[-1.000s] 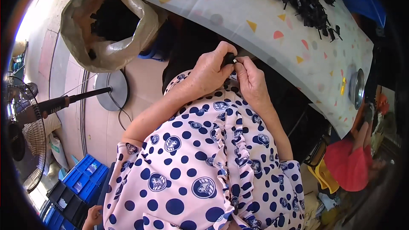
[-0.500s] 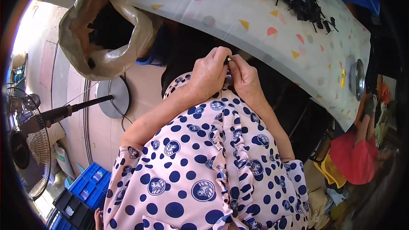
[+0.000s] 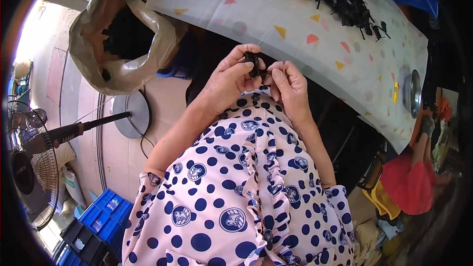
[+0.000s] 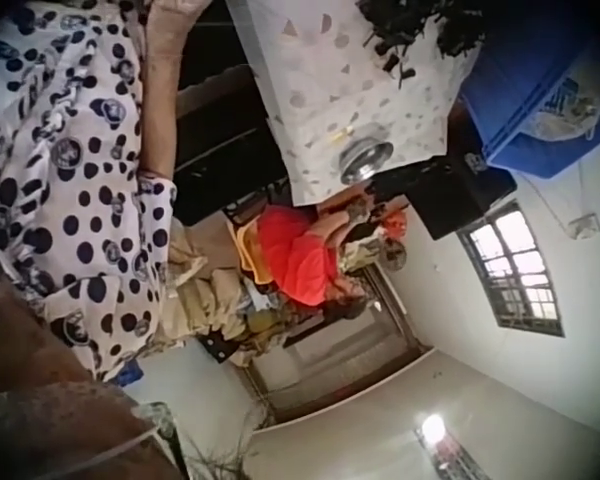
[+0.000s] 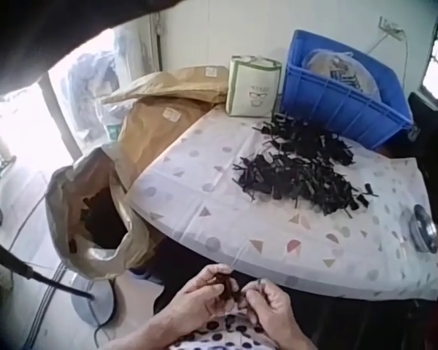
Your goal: Sorting small black components on a table.
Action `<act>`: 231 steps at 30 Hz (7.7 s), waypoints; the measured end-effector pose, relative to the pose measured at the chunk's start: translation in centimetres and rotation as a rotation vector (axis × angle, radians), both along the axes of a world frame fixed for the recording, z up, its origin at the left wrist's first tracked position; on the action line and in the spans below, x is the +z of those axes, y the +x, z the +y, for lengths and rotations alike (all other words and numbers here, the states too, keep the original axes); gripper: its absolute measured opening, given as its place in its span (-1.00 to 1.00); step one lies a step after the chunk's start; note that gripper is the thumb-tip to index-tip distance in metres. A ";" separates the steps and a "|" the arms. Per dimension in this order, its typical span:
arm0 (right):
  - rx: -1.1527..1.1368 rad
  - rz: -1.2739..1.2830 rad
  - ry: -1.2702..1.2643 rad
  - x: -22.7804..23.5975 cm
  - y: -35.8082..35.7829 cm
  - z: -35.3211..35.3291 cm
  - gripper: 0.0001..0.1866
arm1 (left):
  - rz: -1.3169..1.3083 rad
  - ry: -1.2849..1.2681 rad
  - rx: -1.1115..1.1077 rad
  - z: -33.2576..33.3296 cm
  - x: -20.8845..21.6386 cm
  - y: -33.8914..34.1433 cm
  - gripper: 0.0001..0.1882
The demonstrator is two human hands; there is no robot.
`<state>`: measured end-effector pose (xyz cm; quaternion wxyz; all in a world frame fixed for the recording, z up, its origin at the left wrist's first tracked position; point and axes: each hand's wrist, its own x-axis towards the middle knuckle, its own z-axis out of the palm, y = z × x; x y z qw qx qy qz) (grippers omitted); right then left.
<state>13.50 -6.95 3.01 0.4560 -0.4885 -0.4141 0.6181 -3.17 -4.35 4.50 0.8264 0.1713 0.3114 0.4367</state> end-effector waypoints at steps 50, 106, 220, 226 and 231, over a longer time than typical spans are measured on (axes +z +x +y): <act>0.096 0.196 -0.131 1.7 -1.6 0.1 -0.69 | 0.799 0.827 0.027 -1.1 -1.1 1.0 -0.58; 0.207 -0.032 -0.074 2.3 2.0 3.0 -0.89 | 0.906 0.944 -0.073 -0.1 -1.4 1.8 -0.31; 0.187 -0.314 0.225 -0.1 -2.8 1.2 -0.81 | 1.009 0.788 0.176 -0.4 -1.3 -1.0 -0.69; 0.249 -0.287 0.212 0.2 -3.2 1.3 -0.84 | 0.835 0.751 0.100 -0.3 -2.2 -2.1 -0.69; 0.244 -0.230 0.244 0.1 -2.7 0.9 -0.82 | 0.901 0.754 0.023 -0.5 -2.4 -1.6 -0.66</act>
